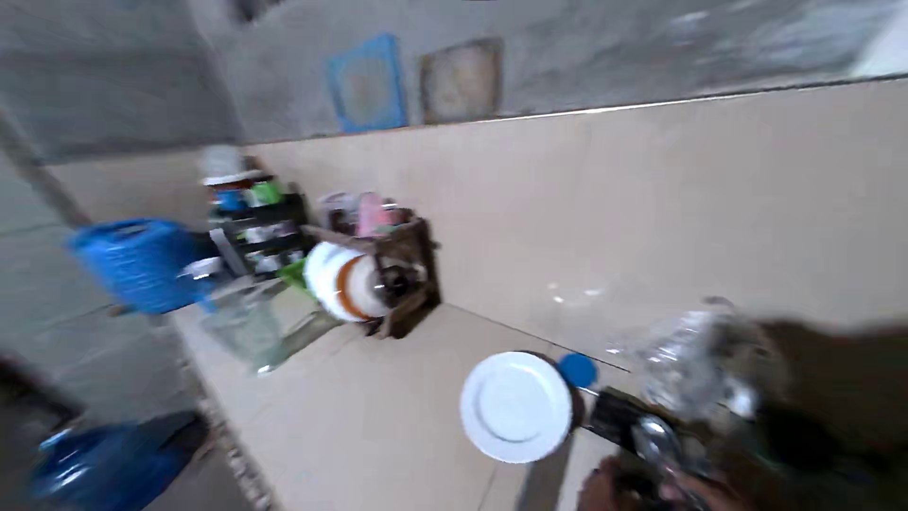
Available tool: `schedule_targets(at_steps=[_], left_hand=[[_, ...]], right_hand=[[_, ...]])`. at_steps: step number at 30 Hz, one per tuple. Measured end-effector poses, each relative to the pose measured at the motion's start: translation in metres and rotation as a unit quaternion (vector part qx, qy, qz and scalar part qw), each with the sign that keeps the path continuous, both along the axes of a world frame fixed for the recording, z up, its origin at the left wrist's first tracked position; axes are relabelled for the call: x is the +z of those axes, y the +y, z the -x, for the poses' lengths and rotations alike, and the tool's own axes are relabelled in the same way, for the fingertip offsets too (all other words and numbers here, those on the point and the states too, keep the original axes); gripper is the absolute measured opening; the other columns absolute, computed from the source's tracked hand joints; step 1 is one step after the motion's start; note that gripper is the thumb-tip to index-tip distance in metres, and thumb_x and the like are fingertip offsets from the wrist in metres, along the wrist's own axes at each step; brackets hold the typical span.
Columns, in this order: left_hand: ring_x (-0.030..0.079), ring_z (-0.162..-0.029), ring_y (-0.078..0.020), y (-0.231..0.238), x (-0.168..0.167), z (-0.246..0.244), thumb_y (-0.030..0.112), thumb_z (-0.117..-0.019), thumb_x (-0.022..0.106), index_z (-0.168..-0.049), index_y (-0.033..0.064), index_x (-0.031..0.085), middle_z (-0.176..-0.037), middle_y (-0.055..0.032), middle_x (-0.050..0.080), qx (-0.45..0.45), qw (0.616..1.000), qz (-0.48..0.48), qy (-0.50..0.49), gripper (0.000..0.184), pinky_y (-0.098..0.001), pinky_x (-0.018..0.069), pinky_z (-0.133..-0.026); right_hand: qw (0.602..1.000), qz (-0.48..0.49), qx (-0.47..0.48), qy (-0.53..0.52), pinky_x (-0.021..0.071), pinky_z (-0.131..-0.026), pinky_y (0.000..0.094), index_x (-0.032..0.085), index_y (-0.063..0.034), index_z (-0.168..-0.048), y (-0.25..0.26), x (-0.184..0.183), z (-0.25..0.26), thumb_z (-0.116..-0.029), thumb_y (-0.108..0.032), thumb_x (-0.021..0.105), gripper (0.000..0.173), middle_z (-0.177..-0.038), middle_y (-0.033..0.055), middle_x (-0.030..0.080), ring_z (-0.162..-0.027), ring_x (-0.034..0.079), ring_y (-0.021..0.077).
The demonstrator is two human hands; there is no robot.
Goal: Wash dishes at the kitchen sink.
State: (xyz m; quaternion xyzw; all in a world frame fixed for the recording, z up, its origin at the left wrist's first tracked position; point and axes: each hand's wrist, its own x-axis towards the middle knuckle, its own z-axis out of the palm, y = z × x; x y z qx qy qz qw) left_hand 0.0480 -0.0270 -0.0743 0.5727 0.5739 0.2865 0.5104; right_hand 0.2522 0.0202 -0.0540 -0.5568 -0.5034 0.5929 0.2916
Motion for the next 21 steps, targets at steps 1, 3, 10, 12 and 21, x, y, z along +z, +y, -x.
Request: schedule_targets(at_steps=[1, 3, 10, 12, 21], left_hand=[[0.066, -0.115, -0.0384, 0.001, 0.006, -0.006, 0.020, -0.1021, 0.060, -0.155, -0.0014, 0.033, -0.127, -0.0271, 0.065, 0.002, 0.999, 0.016, -0.038, 0.063, -0.0551, 0.0511, -0.102], [0.069, -0.105, -0.0327, 0.010, 0.005, -0.021, 0.022, -0.0992, 0.066, -0.156, -0.0008, 0.025, -0.120, -0.0256, 0.067, 0.026, 0.992, 0.023, -0.123, 0.074, -0.0503, 0.0554, -0.096], [0.069, -0.103, -0.0333, 0.047, 0.006, -0.063, 0.012, -0.0854, 0.079, -0.139, -0.0044, 0.049, -0.115, -0.0241, 0.068, 0.089, 0.986, -0.130, -0.058, 0.064, -0.0509, 0.0558, -0.094], [0.070, -0.097, -0.0315, 0.054, 0.011, -0.068, 0.011, -0.0893, 0.073, -0.136, -0.0053, 0.052, -0.107, -0.0215, 0.070, 0.057, 0.984, -0.163, -0.036, 0.053, -0.0496, 0.0567, -0.090], [0.066, -0.110, -0.0354, 0.056, 0.037, -0.071, 0.013, -0.1049, 0.051, -0.128, -0.0048, 0.063, -0.117, -0.0243, 0.068, -0.002, 0.991, -0.074, 0.109, 0.031, -0.0504, 0.0498, -0.101]], right_hand=[[1.000, -0.006, -0.019, 0.012, 0.0577, -0.063, 0.0319, 0.057, 0.0024, -0.129, -0.005, -0.007, -0.004, -0.1046, -0.021, 0.055, 0.034, -0.095, 0.0093, 0.074, -0.072, 0.068, 0.0148], [0.997, 0.005, -0.073, -0.014, 0.0603, -0.071, 0.0377, 0.060, -0.0002, -0.128, -0.014, -0.002, -0.004, -0.1006, -0.024, 0.065, 0.037, -0.098, 0.0106, 0.075, -0.079, 0.071, 0.0190], [0.996, -0.005, -0.085, 0.026, 0.0574, -0.058, 0.0344, 0.061, -0.0021, -0.121, -0.034, -0.005, -0.017, -0.1026, -0.033, 0.062, 0.036, -0.082, 0.0083, 0.069, -0.061, 0.065, 0.0172], [0.996, -0.023, -0.091, 0.011, 0.0574, -0.056, 0.0345, 0.061, -0.0012, -0.119, -0.033, -0.005, -0.024, -0.1045, -0.031, 0.059, 0.033, -0.080, 0.0092, 0.069, -0.059, 0.065, 0.0181], [0.992, -0.089, -0.091, -0.015, 0.0566, -0.053, 0.0321, 0.063, 0.0005, -0.112, -0.037, -0.019, -0.037, -0.1053, -0.025, 0.057, 0.027, -0.077, 0.0081, 0.069, -0.055, 0.064, 0.0160]])
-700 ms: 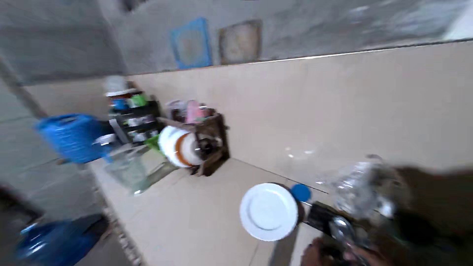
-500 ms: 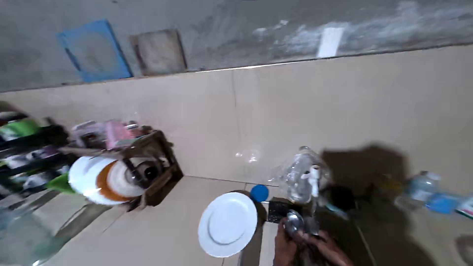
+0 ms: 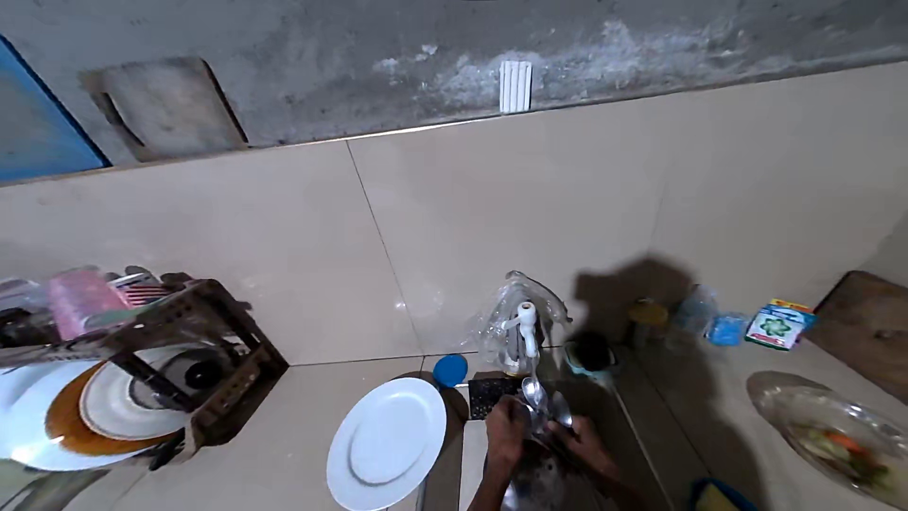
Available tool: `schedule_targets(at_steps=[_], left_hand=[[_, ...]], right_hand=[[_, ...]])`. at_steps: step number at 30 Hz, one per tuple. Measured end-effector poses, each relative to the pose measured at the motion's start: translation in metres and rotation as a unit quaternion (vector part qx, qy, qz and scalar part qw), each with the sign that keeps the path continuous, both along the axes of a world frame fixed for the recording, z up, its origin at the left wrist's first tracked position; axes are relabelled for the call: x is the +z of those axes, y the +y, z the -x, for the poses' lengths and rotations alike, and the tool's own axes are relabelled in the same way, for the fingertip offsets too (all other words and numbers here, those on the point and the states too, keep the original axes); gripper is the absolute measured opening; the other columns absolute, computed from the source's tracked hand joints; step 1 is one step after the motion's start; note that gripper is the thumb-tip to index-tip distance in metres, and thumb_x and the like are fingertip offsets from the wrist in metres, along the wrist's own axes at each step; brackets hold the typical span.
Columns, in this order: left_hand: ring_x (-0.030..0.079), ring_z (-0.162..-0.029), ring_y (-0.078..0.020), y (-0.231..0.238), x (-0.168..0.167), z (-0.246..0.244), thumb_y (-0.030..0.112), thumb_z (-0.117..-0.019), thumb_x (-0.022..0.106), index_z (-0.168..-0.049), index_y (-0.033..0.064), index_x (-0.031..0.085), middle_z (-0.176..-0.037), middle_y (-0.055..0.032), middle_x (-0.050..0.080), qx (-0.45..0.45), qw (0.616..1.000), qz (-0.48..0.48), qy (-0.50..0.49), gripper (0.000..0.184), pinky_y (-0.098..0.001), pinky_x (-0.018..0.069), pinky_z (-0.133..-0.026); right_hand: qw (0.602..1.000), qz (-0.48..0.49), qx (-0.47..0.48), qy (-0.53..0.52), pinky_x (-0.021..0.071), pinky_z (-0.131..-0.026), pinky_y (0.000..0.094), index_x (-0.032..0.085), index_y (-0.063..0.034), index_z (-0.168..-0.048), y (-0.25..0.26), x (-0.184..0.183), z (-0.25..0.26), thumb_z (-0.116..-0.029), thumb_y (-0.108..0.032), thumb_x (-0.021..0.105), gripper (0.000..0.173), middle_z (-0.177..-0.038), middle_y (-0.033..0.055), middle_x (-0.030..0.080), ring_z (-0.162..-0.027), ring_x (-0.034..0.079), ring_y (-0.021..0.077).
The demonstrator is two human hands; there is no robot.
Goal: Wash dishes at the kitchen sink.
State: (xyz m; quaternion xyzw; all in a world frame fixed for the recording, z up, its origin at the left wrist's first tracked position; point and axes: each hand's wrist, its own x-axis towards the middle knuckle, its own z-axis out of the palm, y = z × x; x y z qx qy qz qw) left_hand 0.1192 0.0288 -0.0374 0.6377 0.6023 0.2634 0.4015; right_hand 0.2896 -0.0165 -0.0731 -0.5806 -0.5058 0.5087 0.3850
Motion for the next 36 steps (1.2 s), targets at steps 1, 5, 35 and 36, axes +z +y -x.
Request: schedule_targets(at_steps=[1, 5, 35, 36], left_hand=[[0.065, -0.114, -0.0362, -0.001, 0.001, 0.002, 0.013, -0.1052, 0.051, -0.129, -0.0046, 0.063, -0.119, -0.0249, 0.068, -0.004, 1.000, 0.011, 0.007, 0.031, -0.0510, 0.0485, -0.103], [0.062, -0.121, -0.0375, -0.002, 0.004, 0.008, 0.014, -0.1074, 0.048, -0.133, -0.0035, 0.062, -0.128, -0.0263, 0.065, -0.041, 0.998, 0.047, 0.022, 0.034, -0.0511, 0.0445, -0.108], [0.065, -0.116, -0.0337, 0.048, 0.022, 0.002, 0.062, -0.0924, 0.063, -0.137, 0.0095, 0.060, -0.127, -0.0171, 0.066, -0.102, 0.989, 0.053, 0.098, 0.069, -0.0585, 0.0515, -0.097], [0.067, -0.112, -0.0333, 0.051, 0.023, 0.002, 0.059, -0.0933, 0.064, -0.136, 0.0096, 0.060, -0.126, -0.0170, 0.066, -0.100, 0.988, 0.056, 0.101, 0.065, -0.0570, 0.0541, -0.093]], right_hand=[[1.000, -0.003, -0.006, -0.005, 0.0565, -0.053, 0.0325, 0.063, 0.0011, -0.112, -0.001, 0.000, 0.001, -0.1055, -0.024, 0.056, 0.027, -0.076, 0.0081, 0.068, -0.055, 0.064, 0.0162], [0.999, 0.021, 0.003, -0.039, 0.0589, -0.059, 0.0372, 0.060, 0.0036, -0.118, -0.004, 0.003, 0.003, -0.1057, -0.027, 0.057, 0.033, -0.085, 0.0128, 0.068, -0.062, 0.067, 0.0204], [0.974, -0.103, 0.130, -0.151, 0.0495, -0.099, 0.0433, 0.064, 0.0071, -0.121, 0.051, 0.012, 0.018, -0.1027, -0.020, 0.058, 0.033, -0.115, 0.0237, 0.067, -0.108, 0.064, 0.0287], [0.971, -0.126, 0.133, -0.156, 0.0483, -0.104, 0.0419, 0.064, 0.0053, -0.124, 0.054, 0.012, 0.020, -0.1007, -0.022, 0.061, 0.036, -0.121, 0.0229, 0.066, -0.115, 0.064, 0.0277]])
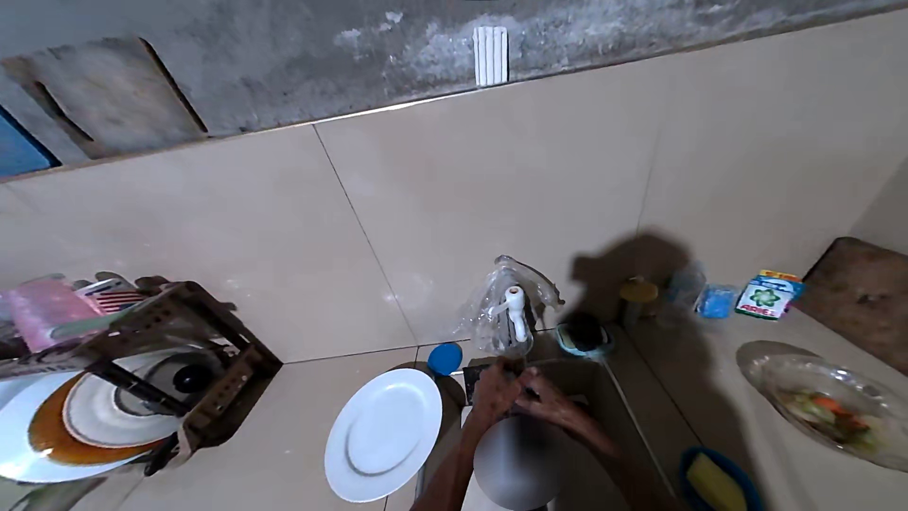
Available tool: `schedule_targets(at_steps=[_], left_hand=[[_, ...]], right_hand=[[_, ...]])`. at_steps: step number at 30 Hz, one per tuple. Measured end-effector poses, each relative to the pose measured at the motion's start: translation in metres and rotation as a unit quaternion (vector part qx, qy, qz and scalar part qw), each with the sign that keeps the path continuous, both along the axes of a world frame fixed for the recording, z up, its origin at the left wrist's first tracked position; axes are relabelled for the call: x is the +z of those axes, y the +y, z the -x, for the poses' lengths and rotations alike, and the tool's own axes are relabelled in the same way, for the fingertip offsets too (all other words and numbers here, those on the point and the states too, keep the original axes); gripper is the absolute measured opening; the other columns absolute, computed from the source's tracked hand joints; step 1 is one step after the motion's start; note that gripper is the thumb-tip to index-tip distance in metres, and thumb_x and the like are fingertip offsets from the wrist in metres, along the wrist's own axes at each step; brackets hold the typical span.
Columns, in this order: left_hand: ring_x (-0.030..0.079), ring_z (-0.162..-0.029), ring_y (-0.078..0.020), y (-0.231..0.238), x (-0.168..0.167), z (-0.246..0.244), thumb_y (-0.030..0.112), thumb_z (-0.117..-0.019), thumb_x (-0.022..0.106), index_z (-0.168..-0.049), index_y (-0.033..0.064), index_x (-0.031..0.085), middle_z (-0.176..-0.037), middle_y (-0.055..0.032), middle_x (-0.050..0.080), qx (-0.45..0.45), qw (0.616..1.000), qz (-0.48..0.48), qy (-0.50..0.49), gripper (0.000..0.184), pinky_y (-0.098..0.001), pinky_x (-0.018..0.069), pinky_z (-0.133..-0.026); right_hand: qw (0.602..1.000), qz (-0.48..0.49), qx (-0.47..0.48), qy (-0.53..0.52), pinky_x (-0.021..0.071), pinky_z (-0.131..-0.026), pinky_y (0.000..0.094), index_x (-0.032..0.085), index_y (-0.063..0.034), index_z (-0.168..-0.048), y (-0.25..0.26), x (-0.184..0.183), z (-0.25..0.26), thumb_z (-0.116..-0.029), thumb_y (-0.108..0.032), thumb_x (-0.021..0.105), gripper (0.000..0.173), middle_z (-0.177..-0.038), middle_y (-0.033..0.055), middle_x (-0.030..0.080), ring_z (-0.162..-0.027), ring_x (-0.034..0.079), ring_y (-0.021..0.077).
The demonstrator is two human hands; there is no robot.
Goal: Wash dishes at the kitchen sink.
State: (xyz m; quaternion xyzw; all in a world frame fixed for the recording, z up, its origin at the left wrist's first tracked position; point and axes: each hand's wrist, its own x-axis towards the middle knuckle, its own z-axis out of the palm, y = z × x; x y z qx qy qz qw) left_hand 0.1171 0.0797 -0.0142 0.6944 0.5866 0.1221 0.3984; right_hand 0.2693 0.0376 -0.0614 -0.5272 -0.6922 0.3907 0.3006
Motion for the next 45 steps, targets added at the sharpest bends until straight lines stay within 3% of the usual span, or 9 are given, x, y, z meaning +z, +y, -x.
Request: schedule_targets(at_steps=[5, 9, 15, 26, 31, 35, 39, 42, 45], left_hand=[[0.068, -0.097, -0.0295, 0.000, 0.006, -0.003, 0.027, -0.1002, 0.061, -0.133, 0.0043, 0.059, -0.116, -0.0186, 0.067, -0.009, 0.999, -0.012, -0.052, 0.040, -0.0482, 0.0562, -0.086], [0.067, -0.110, -0.0326, -0.001, -0.005, -0.007, 0.015, -0.0962, 0.068, -0.157, 0.0056, 0.029, -0.124, -0.0238, 0.065, -0.028, 0.990, -0.014, -0.137, 0.073, -0.0485, 0.0531, -0.098], [0.064, -0.117, -0.0267, 0.002, -0.016, -0.013, 0.011, -0.0960, 0.065, -0.140, -0.0007, 0.054, -0.128, -0.0206, 0.065, -0.051, 0.985, -0.011, -0.163, 0.047, -0.0429, 0.0497, -0.104], [0.068, -0.099, -0.0333, -0.015, -0.037, 0.000, 0.018, -0.1004, 0.066, -0.157, 0.0093, 0.030, -0.132, -0.0246, 0.058, 0.189, 0.889, 0.041, -0.415, 0.068, -0.0479, 0.0613, -0.073], [0.063, -0.073, -0.0141, -0.042, -0.054, -0.007, 0.026, -0.1030, 0.060, -0.112, -0.0009, 0.062, -0.083, -0.0067, 0.065, 0.148, 0.887, 0.124, -0.420, 0.028, -0.0331, 0.0563, -0.069], [0.060, -0.059, -0.0121, -0.048, -0.061, -0.013, 0.034, -0.1094, 0.041, -0.104, 0.0087, 0.063, -0.072, -0.0017, 0.063, 0.155, 0.819, 0.189, -0.519, 0.034, -0.0300, 0.0543, -0.056], [0.067, -0.072, -0.0120, -0.041, -0.053, -0.012, 0.032, -0.1121, 0.033, -0.114, 0.0058, 0.066, -0.085, -0.0051, 0.071, 0.161, 0.818, 0.191, -0.518, 0.042, -0.0290, 0.0571, -0.065], [0.064, -0.063, -0.0089, -0.032, -0.055, -0.014, 0.030, -0.1124, 0.031, -0.107, 0.0025, 0.068, -0.083, -0.0055, 0.071, 0.204, 0.781, 0.159, -0.569, 0.047, -0.0233, 0.0539, -0.057], [0.073, -0.091, -0.0215, -0.023, -0.053, 0.005, 0.032, -0.1130, 0.026, -0.117, 0.0027, 0.060, -0.103, -0.0107, 0.074, 0.222, 0.711, 0.181, -0.642, 0.045, -0.0379, 0.0602, -0.081]], right_hand=[[1.000, 0.023, -0.010, -0.011, 0.0465, -0.108, 0.0428, 0.054, 0.0048, -0.138, 0.000, 0.003, -0.001, -0.0990, -0.030, 0.065, 0.054, -0.129, 0.0228, 0.063, -0.120, 0.062, 0.0284], [0.998, 0.026, -0.031, 0.052, 0.0521, -0.098, 0.0399, 0.057, 0.0076, -0.132, -0.008, 0.001, -0.015, -0.0950, -0.024, 0.071, 0.050, -0.118, 0.0214, 0.067, -0.107, 0.065, 0.0254], [0.970, 0.151, -0.016, 0.189, 0.0541, -0.061, 0.0272, 0.065, -0.0063, -0.113, -0.021, -0.005, -0.042, -0.0923, -0.017, 0.072, 0.025, -0.086, 0.0013, 0.066, -0.067, 0.062, 0.0096], [0.977, 0.097, -0.025, 0.188, 0.0568, -0.062, 0.0315, 0.066, 0.0014, -0.110, -0.003, -0.021, -0.027, -0.1027, -0.020, 0.058, 0.024, -0.081, 0.0057, 0.069, -0.065, 0.065, 0.0128], [0.980, 0.054, -0.049, 0.184, 0.0552, -0.083, 0.0285, 0.069, 0.0014, -0.109, 0.008, -0.020, -0.007, -0.0980, -0.015, 0.064, 0.020, -0.094, 0.0053, 0.070, -0.086, 0.065, 0.0075], [0.984, 0.045, 0.049, 0.167, 0.0542, -0.079, 0.0247, 0.069, 0.0014, -0.097, 0.010, -0.020, 0.000, -0.0942, -0.009, 0.066, 0.012, -0.085, 0.0012, 0.070, -0.080, 0.064, 0.0032], [0.968, -0.056, 0.121, 0.212, 0.0479, -0.099, 0.0300, 0.070, 0.0122, -0.091, 0.017, -0.041, -0.003, -0.0915, -0.010, 0.064, 0.023, -0.111, 0.0184, 0.067, -0.107, 0.061, 0.0147], [0.973, 0.018, 0.108, 0.203, 0.0534, -0.077, 0.0250, 0.071, 0.0004, -0.090, 0.012, -0.032, -0.005, -0.0998, -0.023, 0.057, 0.029, -0.086, 0.0006, 0.071, -0.079, 0.063, 0.0025], [0.968, 0.143, 0.112, 0.172, 0.0581, -0.068, 0.0329, 0.069, -0.0015, -0.100, 0.001, -0.023, -0.016, -0.1042, -0.034, 0.053, 0.036, -0.081, 0.0038, 0.071, -0.069, 0.067, 0.0114]])
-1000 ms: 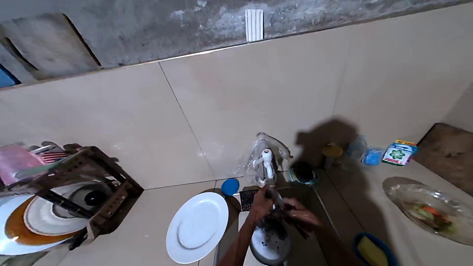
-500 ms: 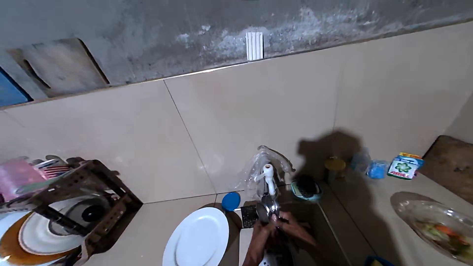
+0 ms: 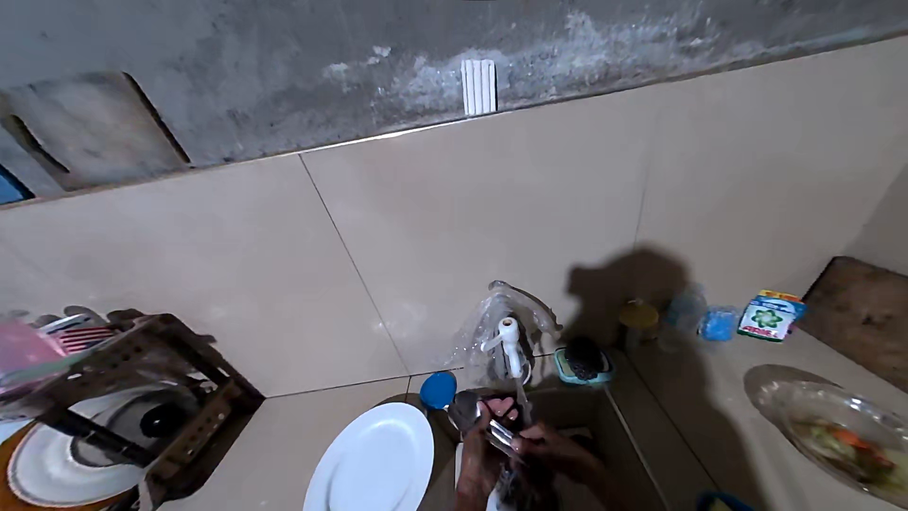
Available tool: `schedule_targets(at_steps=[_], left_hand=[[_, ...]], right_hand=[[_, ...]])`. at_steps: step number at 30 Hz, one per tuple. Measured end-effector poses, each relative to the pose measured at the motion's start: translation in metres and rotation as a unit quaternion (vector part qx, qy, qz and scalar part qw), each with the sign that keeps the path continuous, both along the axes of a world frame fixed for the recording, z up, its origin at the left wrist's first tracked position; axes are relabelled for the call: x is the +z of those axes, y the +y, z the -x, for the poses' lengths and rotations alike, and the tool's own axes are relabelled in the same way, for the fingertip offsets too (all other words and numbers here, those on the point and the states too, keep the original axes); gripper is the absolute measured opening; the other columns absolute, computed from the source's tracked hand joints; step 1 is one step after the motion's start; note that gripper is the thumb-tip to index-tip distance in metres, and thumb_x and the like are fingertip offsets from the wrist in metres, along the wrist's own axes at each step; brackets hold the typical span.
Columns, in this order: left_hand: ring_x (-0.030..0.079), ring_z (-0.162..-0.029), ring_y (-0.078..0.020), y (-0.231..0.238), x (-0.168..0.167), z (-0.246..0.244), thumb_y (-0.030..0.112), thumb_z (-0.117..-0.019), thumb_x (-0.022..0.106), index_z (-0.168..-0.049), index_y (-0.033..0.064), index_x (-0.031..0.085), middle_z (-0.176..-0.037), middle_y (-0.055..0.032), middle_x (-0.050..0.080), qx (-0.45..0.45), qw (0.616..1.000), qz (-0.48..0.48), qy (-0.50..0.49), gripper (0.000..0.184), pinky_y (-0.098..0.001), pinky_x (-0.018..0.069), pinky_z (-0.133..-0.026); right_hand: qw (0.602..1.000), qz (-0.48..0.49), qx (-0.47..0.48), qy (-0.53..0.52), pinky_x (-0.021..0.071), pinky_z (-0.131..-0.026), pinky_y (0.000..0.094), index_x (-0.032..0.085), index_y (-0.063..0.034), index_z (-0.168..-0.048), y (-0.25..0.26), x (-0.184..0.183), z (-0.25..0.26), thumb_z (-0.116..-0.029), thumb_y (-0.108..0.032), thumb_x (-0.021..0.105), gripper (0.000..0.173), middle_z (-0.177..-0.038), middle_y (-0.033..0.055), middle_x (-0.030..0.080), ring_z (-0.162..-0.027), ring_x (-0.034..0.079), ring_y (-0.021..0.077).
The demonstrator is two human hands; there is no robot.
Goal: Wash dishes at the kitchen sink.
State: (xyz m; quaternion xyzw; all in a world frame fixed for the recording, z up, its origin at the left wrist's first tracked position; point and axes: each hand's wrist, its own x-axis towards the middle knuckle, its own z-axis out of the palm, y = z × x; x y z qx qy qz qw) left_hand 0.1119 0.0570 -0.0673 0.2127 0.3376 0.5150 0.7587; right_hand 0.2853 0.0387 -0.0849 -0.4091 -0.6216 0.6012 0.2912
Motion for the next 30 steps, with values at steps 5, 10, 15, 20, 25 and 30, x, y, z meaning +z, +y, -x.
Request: schedule_targets(at_steps=[5, 10, 15, 20, 25, 30], left_hand=[[0.074, -0.096, -0.0275, 0.003, 0.005, 0.015, 0.032, -0.1125, 0.033, -0.132, 0.0037, 0.052, -0.104, -0.0135, 0.074, 0.045, 0.998, 0.031, -0.031, 0.039, -0.0437, 0.0601, -0.087], [0.073, -0.098, -0.0273, 0.002, -0.014, 0.027, 0.027, -0.1118, 0.037, -0.140, 0.0020, 0.045, -0.111, -0.0152, 0.072, 0.103, 0.995, 0.010, -0.015, 0.039, -0.0445, 0.0606, -0.085], [0.071, -0.086, -0.0200, -0.009, -0.017, 0.024, 0.017, -0.1101, 0.040, -0.130, -0.0012, 0.052, -0.098, -0.0116, 0.070, 0.064, 0.996, 0.042, 0.054, 0.029, -0.0376, 0.0603, -0.077], [0.067, -0.081, -0.0206, -0.024, -0.007, -0.010, 0.001, -0.1022, 0.040, -0.118, -0.0027, 0.053, -0.093, -0.0133, 0.067, 0.012, 0.994, 0.079, 0.073, 0.021, -0.0376, 0.0580, -0.073], [0.073, -0.093, -0.0270, -0.034, -0.009, -0.033, 0.002, -0.1070, 0.038, -0.128, -0.0055, 0.049, -0.109, -0.0191, 0.072, -0.044, 0.997, 0.033, 0.053, 0.025, -0.0407, 0.0602, -0.083], [0.072, -0.079, -0.0206, -0.037, -0.013, -0.042, 0.004, -0.1064, 0.044, -0.118, -0.0072, 0.055, -0.093, -0.0144, 0.073, 0.018, 0.991, 0.028, 0.131, 0.019, -0.0365, 0.0610, -0.073]], right_hand=[[0.997, 0.071, -0.017, -0.030, 0.0591, -0.059, 0.0360, 0.066, -0.0027, -0.106, -0.005, -0.001, -0.006, -0.1075, -0.036, 0.048, 0.038, -0.077, 0.0082, 0.071, -0.062, 0.069, 0.0189], [0.966, 0.059, -0.096, -0.234, 0.0561, -0.077, 0.0432, 0.063, 0.0073, -0.113, 0.002, 0.031, 0.000, -0.1061, -0.018, 0.052, 0.029, -0.095, 0.0191, 0.068, -0.081, 0.067, 0.0265], [0.988, 0.067, -0.114, -0.082, 0.0609, -0.083, 0.0388, 0.063, 0.0055, -0.122, 0.012, 0.061, 0.010, -0.1039, -0.007, 0.051, 0.025, -0.101, 0.0145, 0.074, -0.087, 0.074, 0.0216], [0.974, 0.119, -0.193, 0.013, 0.0624, -0.080, 0.0377, 0.059, 0.0039, -0.129, 0.024, 0.092, 0.028, -0.1020, -0.004, 0.054, 0.028, -0.107, 0.0161, 0.073, -0.089, 0.075, 0.0232], [0.978, 0.083, -0.185, 0.040, 0.0606, -0.089, 0.0376, 0.059, 0.0089, -0.127, 0.024, 0.109, 0.019, -0.1053, -0.006, 0.047, 0.029, -0.113, 0.0190, 0.071, -0.098, 0.073, 0.0234], [0.998, 0.040, -0.045, 0.025, 0.0612, -0.090, 0.0384, 0.062, 0.0050, -0.128, 0.017, 0.105, 0.009, -0.1025, -0.006, 0.051, 0.030, -0.114, 0.0160, 0.074, -0.100, 0.074, 0.0231]])
